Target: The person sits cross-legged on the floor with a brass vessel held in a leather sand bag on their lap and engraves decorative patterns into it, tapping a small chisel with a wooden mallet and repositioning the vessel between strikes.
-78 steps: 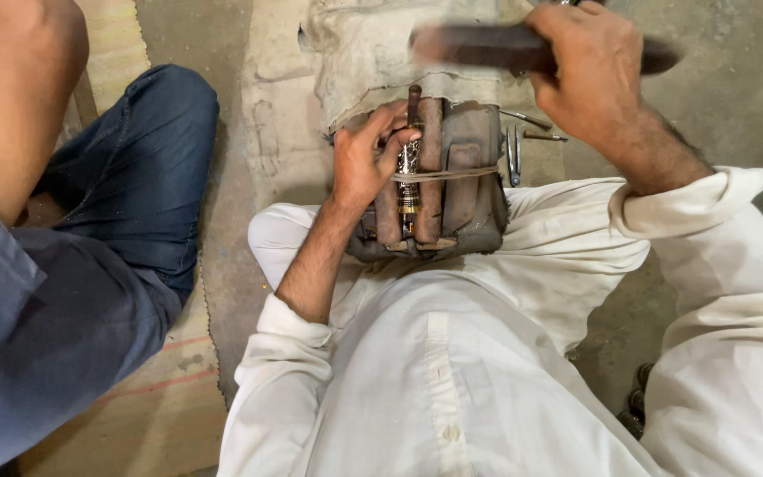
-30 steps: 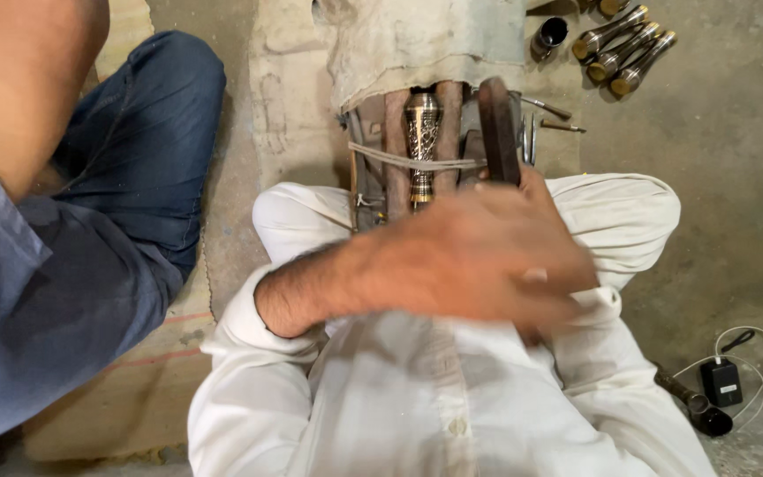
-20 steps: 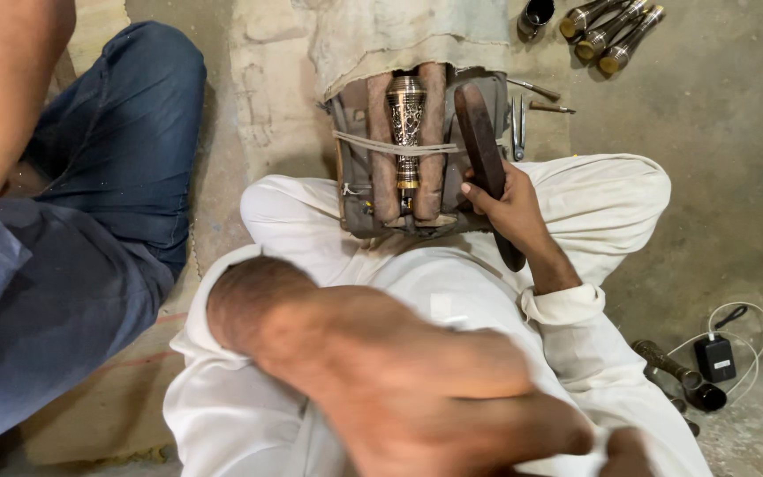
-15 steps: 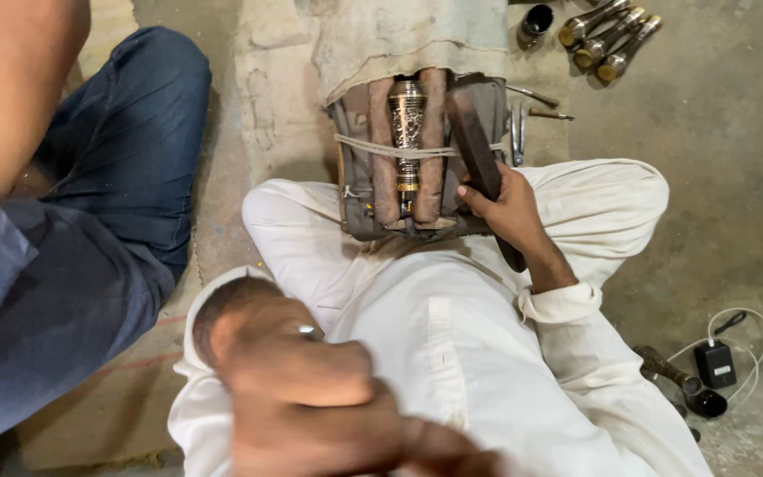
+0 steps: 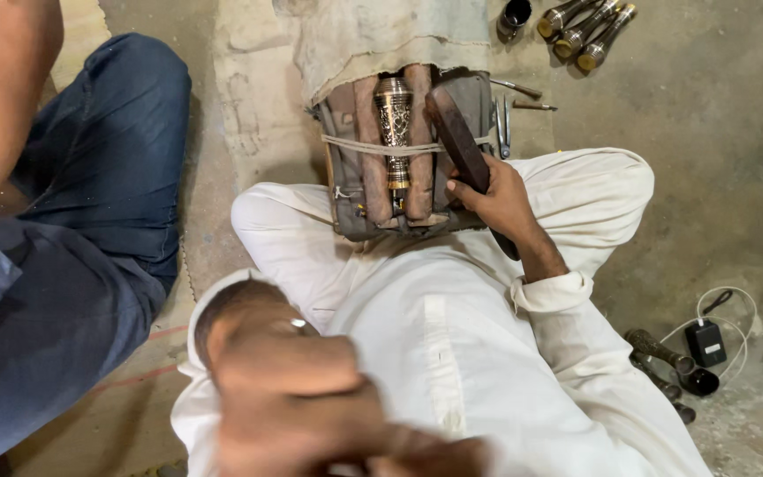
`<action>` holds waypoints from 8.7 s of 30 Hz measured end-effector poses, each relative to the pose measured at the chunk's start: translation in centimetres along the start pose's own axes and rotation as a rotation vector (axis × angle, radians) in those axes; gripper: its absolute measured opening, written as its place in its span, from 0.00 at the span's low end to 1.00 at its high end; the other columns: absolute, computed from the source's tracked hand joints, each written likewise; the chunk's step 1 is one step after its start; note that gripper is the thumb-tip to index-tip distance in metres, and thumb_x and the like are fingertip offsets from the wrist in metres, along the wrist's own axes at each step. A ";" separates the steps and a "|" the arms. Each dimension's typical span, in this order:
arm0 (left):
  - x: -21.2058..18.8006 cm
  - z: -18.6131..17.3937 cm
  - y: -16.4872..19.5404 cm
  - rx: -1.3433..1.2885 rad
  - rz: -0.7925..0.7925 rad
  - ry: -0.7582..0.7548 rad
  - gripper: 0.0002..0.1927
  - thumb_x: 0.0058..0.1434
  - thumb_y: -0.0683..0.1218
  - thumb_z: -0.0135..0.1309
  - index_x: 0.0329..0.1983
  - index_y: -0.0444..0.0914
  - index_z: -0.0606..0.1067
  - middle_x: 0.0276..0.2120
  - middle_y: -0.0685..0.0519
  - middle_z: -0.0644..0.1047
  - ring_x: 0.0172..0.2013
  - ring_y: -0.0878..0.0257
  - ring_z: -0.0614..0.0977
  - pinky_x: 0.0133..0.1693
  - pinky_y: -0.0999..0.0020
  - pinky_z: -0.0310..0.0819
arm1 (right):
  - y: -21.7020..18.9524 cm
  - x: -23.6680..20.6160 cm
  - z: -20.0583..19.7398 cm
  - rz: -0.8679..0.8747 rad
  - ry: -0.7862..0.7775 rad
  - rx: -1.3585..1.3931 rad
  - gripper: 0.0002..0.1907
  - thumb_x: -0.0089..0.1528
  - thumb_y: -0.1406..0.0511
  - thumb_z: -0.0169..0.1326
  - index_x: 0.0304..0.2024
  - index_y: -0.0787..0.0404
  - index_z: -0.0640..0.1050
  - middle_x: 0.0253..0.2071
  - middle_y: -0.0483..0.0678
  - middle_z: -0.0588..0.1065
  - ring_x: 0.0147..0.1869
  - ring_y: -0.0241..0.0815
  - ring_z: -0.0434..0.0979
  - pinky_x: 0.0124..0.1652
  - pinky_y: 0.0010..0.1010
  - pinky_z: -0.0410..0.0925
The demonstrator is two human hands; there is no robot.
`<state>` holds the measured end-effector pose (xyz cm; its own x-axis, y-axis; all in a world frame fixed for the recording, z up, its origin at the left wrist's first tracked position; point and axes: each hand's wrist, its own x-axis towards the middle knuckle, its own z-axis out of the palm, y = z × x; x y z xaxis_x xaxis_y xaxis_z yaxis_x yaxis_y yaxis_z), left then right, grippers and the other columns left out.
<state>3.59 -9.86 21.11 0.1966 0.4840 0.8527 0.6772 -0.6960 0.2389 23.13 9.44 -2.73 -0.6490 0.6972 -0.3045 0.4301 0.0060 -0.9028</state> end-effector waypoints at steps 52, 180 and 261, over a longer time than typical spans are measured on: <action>-14.1 11.3 -16.7 -0.115 -0.801 -0.135 0.20 0.63 0.39 0.64 0.58 0.35 0.75 0.44 0.45 0.85 0.45 0.54 0.88 0.45 0.64 0.83 | -7.5 3.0 -9.1 -0.747 0.317 -0.912 0.23 0.59 0.72 0.66 0.57 0.64 0.77 0.47 0.54 0.79 0.48 0.51 0.78 0.50 0.41 0.71; -15.4 12.0 -18.1 -0.158 -0.771 -0.113 0.20 0.63 0.41 0.66 0.57 0.34 0.76 0.43 0.45 0.84 0.45 0.56 0.88 0.46 0.64 0.84 | -12.1 4.1 -10.5 -0.774 0.268 -1.015 0.14 0.59 0.73 0.64 0.47 0.64 0.76 0.41 0.54 0.76 0.47 0.55 0.77 0.48 0.44 0.70; -16.3 11.0 -18.9 -0.172 -0.597 -0.195 0.23 0.55 0.28 0.58 0.54 0.33 0.77 0.39 0.49 0.86 0.36 0.59 0.88 0.38 0.68 0.81 | -11.8 0.2 -9.3 -0.822 0.335 -0.884 0.14 0.59 0.75 0.60 0.48 0.66 0.76 0.43 0.55 0.76 0.45 0.56 0.76 0.47 0.43 0.69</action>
<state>-4.61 1.29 -2.47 -0.0422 0.8902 0.4537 0.5898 -0.3443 0.7304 23.77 16.16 10.71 -0.7891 0.4061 0.4608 0.3315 0.9132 -0.2371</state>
